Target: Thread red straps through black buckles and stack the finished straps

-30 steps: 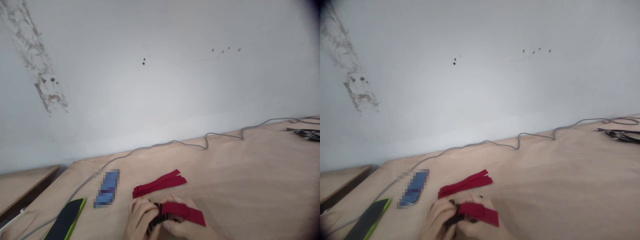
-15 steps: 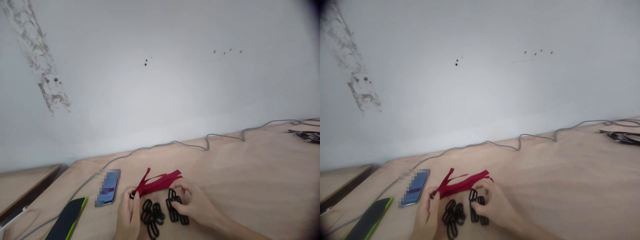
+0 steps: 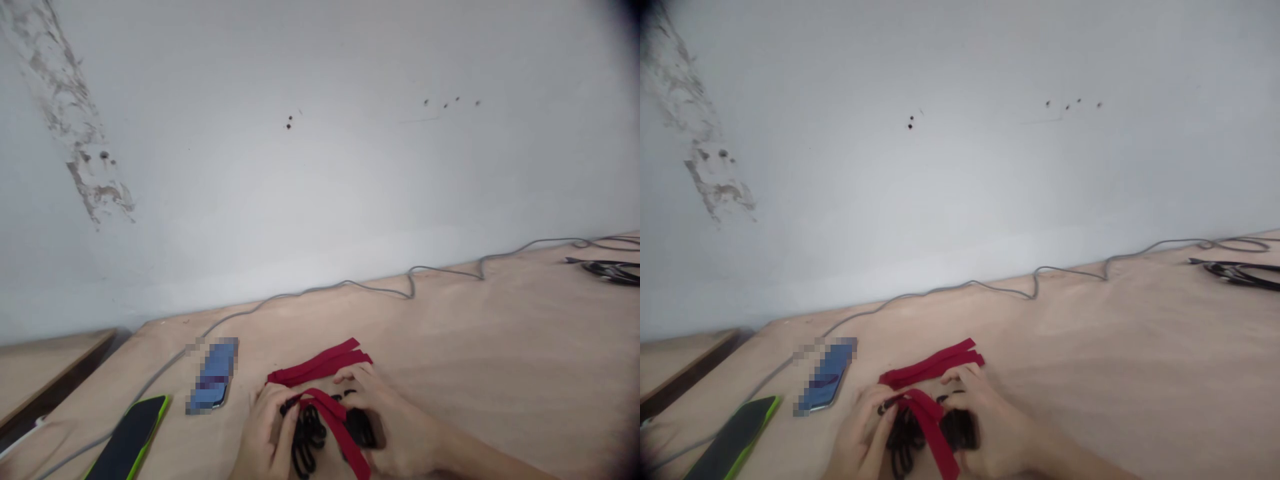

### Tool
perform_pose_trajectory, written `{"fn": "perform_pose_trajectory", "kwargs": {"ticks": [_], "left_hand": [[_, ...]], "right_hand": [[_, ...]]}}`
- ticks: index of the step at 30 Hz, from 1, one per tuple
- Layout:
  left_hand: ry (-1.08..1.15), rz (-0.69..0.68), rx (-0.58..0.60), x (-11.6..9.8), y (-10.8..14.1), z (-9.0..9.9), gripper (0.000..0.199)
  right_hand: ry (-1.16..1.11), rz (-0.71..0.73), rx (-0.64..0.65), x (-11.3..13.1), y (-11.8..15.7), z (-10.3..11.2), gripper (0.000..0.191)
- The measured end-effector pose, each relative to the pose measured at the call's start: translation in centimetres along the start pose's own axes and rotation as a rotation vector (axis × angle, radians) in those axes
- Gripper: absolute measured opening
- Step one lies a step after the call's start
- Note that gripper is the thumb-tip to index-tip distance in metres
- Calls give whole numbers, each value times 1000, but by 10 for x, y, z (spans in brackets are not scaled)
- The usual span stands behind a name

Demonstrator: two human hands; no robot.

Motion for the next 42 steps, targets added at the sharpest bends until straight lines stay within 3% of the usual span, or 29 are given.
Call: {"fn": "perform_pose_trajectory", "kwargs": {"ticks": [5, 8, 12, 15, 17, 18, 21, 23, 26, 30, 35, 38, 42], "left_hand": [[40, -87, 64, -7, 5, -11, 18], [37, -207, 128, -18, 10, -22, 22], [-66, -328, 166, -26, 16, -26, 31], [-189, -398, 159, -27, 20, -19, 35], [-251, -423, 205, -23, 22, -19, 35], [-264, -422, 223, -21, 23, -19, 35], [-261, -430, 322, -17, 23, -24, 29], [-257, -428, 413, -17, 23, -30, 24], [-252, -407, 492, -18, 21, -33, 22], [-250, -305, 404, -14, 14, -24, 15], [-224, 127, 229, 36, -4, 1, 22], [-186, 299, 343, 68, -11, 2, 28], [-170, 305, 465, 84, -20, 2, 32]], "right_hand": [[-233, -13, -121, 7, -3, 10, 35], [-476, -33, -161, 7, -4, 1, 13], [-816, -164, -216, -7, -9, -12, 23], [-954, -262, -360, -24, -22, 10, 34], [-769, -295, -387, -30, -38, 35, 41], [-594, -288, -354, -30, -49, 47, 45], [-409, -243, -236, -32, -81, 62, 39], [-323, -191, -127, -31, -97, 50, 28], [-161, -113, 12, -27, -110, 14, 14], [42, -90, 6, -28, -107, -16, 17], [180, -84, 42, -51, -91, 1, 43], [224, -28, 158, -63, -83, 9, 64], [288, 27, 208, -65, -74, 11, 55]]}}
Point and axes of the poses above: each hand's wrist, its own y-axis away from the middle knuckle, its own z-axis out of the back of the hand, x = y × z, the point moved 9 cm from there along -y, towards the middle knuckle, and after that the axes turned 13 degrees about y, right-handed, at the moved point
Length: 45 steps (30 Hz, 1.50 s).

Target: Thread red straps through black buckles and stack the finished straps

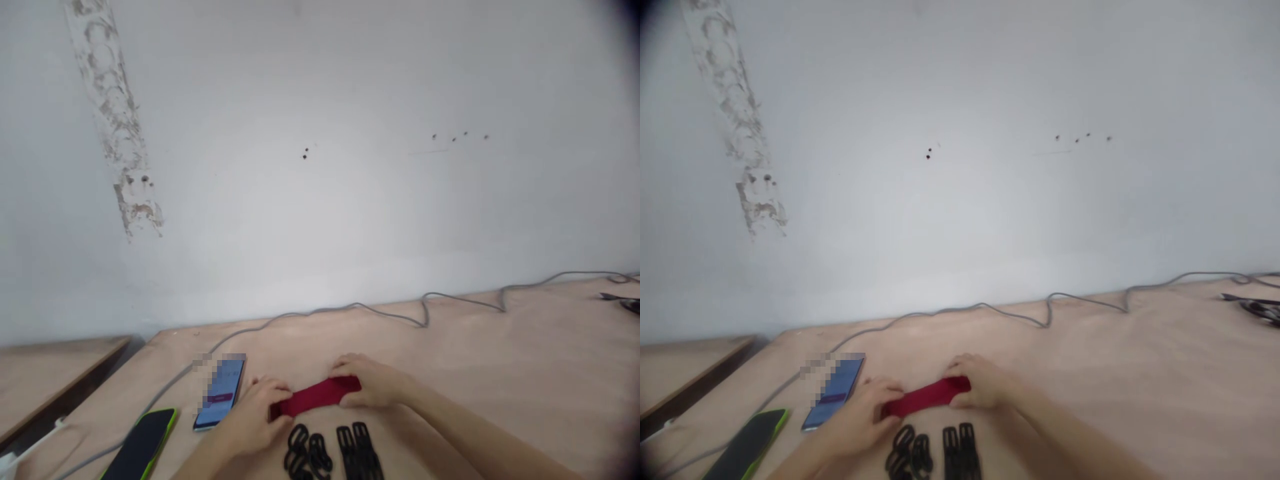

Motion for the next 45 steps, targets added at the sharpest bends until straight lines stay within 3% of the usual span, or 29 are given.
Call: {"fn": "perform_pose_trajectory", "kwargs": {"ticks": [4, 7, 10, 13, 17, 28, 31, 34, 36, 40, 45], "left_hand": [[-23, 8, 31, 1, -2, 1, 42], [-22, 27, 56, 0, -2, -2, 50], [-14, 56, 67, 2, -4, -5, 36], [-13, 81, 57, 6, -5, -3, 31], [-1, 119, 72, 16, -4, -4, 48], [-35, 155, 97, 46, -36, -14, 46], [-79, 210, 50, 48, -32, -14, 59], [-120, 317, 7, 55, -23, -17, 100], [-135, 391, 8, 61, -19, -22, 121], [-168, 482, 43, 70, -19, -28, 135], [-219, 508, 70, 70, -23, -28, 138]], "right_hand": [[60, 24, -37, 7, 10, 1, 40], [76, 29, -58, 7, 16, 2, 40], [77, 4, -52, 1, 18, 0, 49], [90, -16, -17, -2, 17, -3, 39], [108, -8, 5, -1, 18, -4, 34], [246, -129, 4, -26, 5, -8, 27], [221, -151, -13, -38, 12, -8, 43], [198, -259, -34, -64, 28, -10, 93], [189, -338, -20, -83, 39, -15, 111], [195, -400, 58, -102, 45, -31, 115], [219, -423, 95, -100, 42, -37, 118]]}}
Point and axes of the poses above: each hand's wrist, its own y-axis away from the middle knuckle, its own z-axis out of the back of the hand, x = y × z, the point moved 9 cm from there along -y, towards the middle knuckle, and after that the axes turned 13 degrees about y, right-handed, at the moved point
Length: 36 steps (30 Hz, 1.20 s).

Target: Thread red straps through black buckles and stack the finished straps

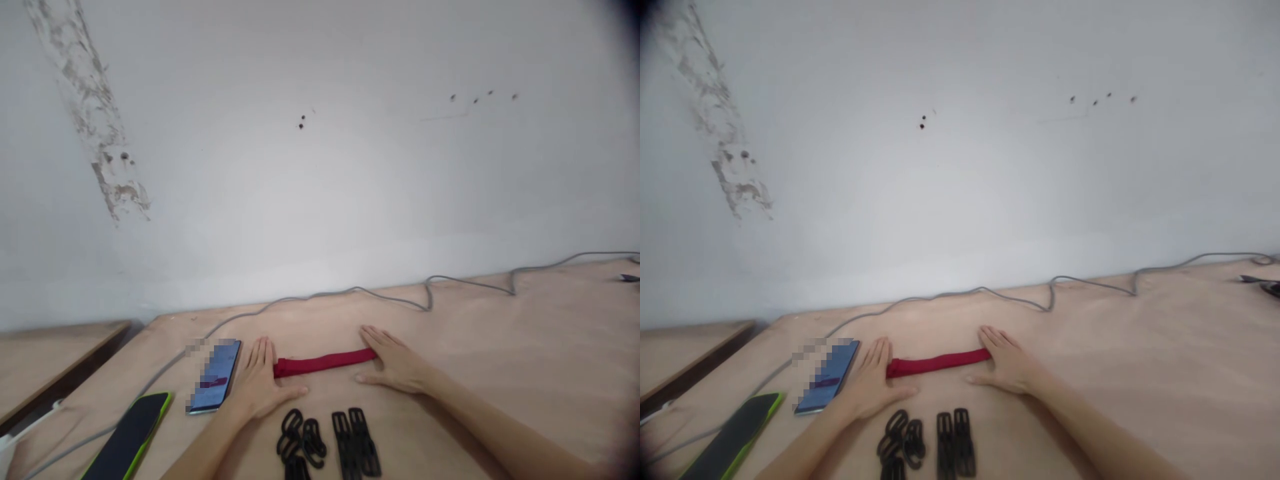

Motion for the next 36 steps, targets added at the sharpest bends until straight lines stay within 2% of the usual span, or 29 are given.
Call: {"fn": "perform_pose_trajectory", "kwargs": {"ticks": [9, 18, 25, 31, 36], "left_hand": [[-31, -37, 40, -5, 2, 1, 134], [-98, 9, 18, 2, -3, 7, 137], [-112, -40, 17, 3, -3, 6, 131], [-110, -103, 22, 11, -3, 8, 118], [-113, -113, 8, 11, -1, 6, 115]], "right_hand": [[-1, -58, 34, 8, 5, 6, 120], [23, -68, -29, -12, 0, -2, 123], [25, -34, -27, -8, 2, -1, 124], [9, 24, -44, -7, 6, 2, 115], [-3, 52, -48, -7, 10, 5, 108]]}}
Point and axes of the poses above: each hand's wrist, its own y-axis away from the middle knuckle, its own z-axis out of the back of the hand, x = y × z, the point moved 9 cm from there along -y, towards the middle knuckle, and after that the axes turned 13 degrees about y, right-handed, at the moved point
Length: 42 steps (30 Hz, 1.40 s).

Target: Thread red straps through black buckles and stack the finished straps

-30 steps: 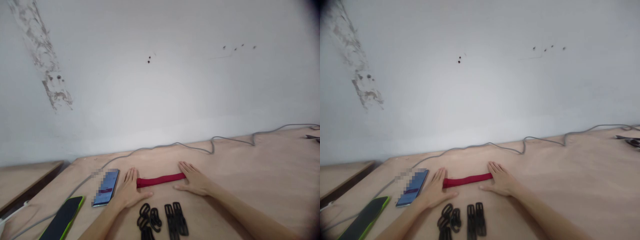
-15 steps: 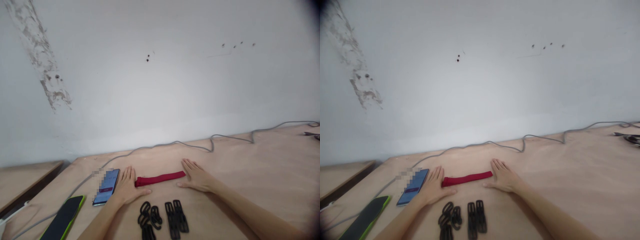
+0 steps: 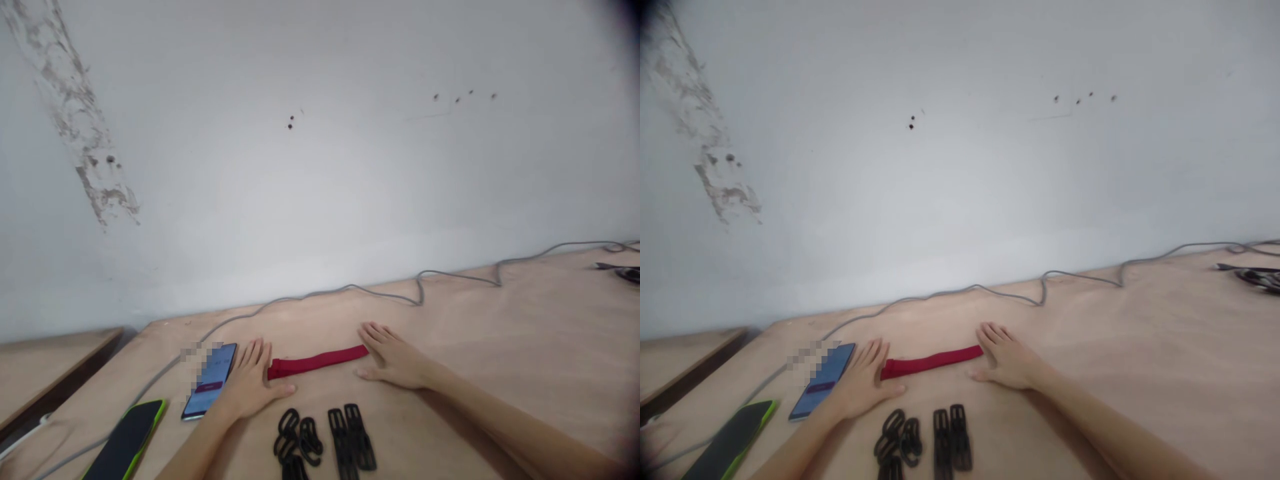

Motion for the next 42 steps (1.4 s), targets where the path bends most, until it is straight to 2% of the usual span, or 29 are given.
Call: {"fn": "perform_pose_trajectory", "kwargs": {"ticks": [7, 12, 20, 24, 28, 31, 34, 38, 42], "left_hand": [[3, 23, -11, -2, 0, 1, 113], [9, 24, 7, 0, -2, 2, 118], [27, -68, 69, -4, 8, 9, 101], [14, -75, 106, 0, 8, 12, 100], [44, -100, 68, 2, 9, 15, 97], [186, -160, -67, -7, 9, 22, 83], [299, -212, -167, -21, 6, 22, 58], [365, -266, -178, -36, 2, 18, 30], [426, -292, -182, -37, 4, 22, 26]], "right_hand": [[-60, -23, -32, 3, 7, 8, 97], [-62, -35, -30, 1, 6, 5, 98], [-72, -51, -36, -1, 7, 6, 95], [-65, -53, -11, 1, 9, 7, 96], [-67, -56, -26, 2, 10, 9, 96], [-118, -7, -132, 7, 11, 19, 80], [-185, 75, -214, 19, 10, 29, 57], [-205, 137, -273, 33, 9, 40, 36], [-200, 118, -300, 35, 9, 45, 28]]}}
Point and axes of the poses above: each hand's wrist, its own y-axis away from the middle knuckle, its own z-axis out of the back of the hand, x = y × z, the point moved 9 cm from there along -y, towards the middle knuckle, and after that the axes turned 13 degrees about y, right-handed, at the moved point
